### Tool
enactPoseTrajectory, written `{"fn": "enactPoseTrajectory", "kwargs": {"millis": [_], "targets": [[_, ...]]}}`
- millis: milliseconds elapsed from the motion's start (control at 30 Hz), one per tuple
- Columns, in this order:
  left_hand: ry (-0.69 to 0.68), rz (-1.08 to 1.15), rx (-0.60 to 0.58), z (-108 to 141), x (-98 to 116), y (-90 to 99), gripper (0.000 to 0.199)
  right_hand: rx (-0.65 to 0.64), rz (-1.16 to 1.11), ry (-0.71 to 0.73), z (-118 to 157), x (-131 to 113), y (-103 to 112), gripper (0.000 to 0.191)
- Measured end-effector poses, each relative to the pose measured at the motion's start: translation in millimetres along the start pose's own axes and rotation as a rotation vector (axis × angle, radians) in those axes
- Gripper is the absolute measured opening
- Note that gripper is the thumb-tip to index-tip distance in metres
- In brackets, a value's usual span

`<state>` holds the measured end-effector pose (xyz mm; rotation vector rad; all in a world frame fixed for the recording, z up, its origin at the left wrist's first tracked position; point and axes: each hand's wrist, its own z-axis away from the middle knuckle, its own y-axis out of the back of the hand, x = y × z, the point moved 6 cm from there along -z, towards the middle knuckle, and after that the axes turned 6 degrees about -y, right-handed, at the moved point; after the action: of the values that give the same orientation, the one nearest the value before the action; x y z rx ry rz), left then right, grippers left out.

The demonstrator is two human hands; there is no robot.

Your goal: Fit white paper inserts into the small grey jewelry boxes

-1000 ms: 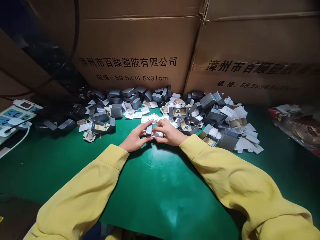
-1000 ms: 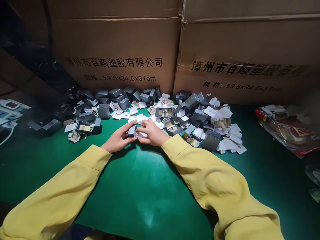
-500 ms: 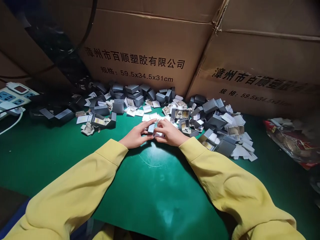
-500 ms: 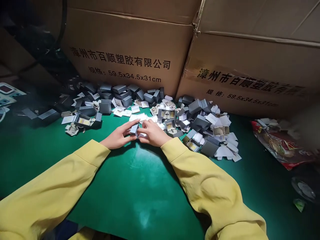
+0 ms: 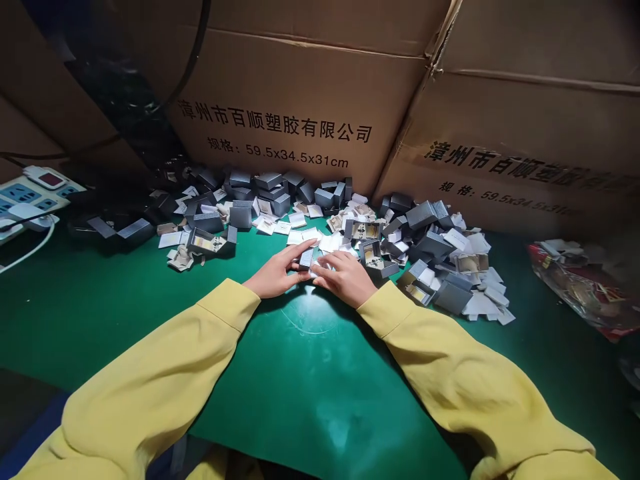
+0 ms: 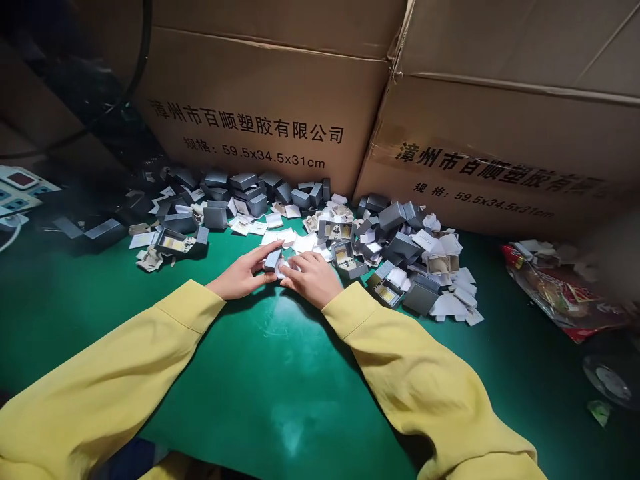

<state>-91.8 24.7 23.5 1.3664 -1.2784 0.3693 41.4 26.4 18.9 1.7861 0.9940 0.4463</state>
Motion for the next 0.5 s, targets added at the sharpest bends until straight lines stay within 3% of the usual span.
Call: {"fn": "enactPoseTrajectory", "kwargs": {"millis": [300,433,500], "targets": [[-0.026,-0.069,0.013,0,3,-2.1,0.064,-0.108,0.058,-0.154,16,-22,-7,0.055],[-0.002,-0.079,0.028,1,1,-3.2,0.067,-0.095,-0.163,-0.206,15,-14,-6,0.049],[0.025,0.002,0.038,3,-2,-3.6,0.073,-0.015,-0.377,-0.292,14,-2,-3,0.043]]}}
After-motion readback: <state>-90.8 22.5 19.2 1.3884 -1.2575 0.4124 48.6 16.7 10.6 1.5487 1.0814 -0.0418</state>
